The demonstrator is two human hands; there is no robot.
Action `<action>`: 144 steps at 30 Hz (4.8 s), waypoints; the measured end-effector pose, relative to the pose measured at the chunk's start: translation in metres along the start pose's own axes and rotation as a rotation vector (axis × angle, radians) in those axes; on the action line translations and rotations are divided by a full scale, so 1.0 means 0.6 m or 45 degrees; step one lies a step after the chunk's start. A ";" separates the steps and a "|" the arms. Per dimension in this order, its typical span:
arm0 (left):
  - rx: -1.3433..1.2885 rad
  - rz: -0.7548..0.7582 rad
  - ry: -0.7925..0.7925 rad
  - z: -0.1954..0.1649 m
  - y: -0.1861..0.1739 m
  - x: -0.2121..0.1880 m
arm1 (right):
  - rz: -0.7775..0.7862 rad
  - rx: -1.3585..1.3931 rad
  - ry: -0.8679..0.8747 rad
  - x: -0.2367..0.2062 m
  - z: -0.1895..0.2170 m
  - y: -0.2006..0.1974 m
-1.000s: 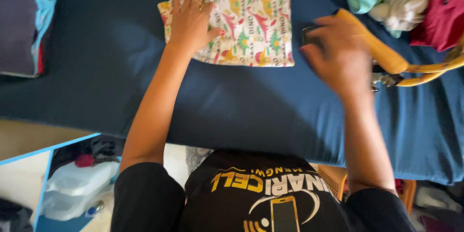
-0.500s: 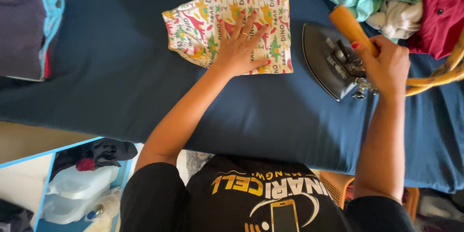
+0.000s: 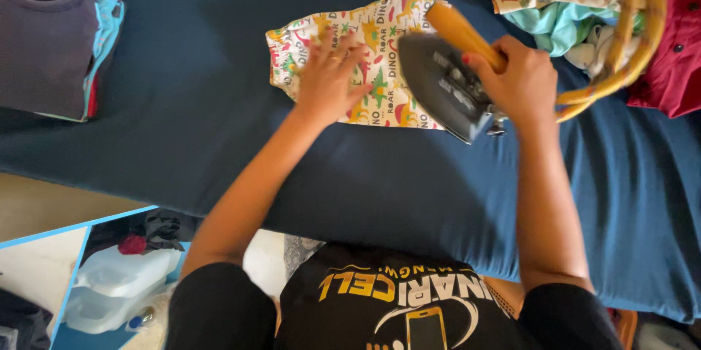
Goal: The person irons a small dinosaur-print garment on a bed, repositioning and flipping it to press different sections, then sets it aside and irons a larger printed child's t-shirt, smoothing and turning it while pressing with a clothes iron.
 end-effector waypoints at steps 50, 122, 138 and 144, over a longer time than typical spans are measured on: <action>-0.259 -0.243 0.085 0.123 -0.124 -0.017 | 0.379 -0.025 -0.362 0.065 0.209 0.056; -0.175 -0.362 0.077 0.112 -0.145 -0.024 | 0.046 -0.373 -0.228 0.159 0.132 0.077; -0.242 -0.283 0.026 0.104 -0.147 -0.020 | 0.271 -0.121 -0.503 0.150 0.255 0.074; -0.214 -0.308 0.032 0.107 -0.147 -0.011 | 0.268 -0.012 -0.444 0.175 0.254 0.103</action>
Point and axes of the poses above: each hand's wrist, its own x-axis towards the middle knuckle, its own y-axis out of the palm, z = x × y, the point moved 10 cm from there along x, towards the middle knuckle, and after that the axes turned 13 degrees about -y, right-handed, at the moved point
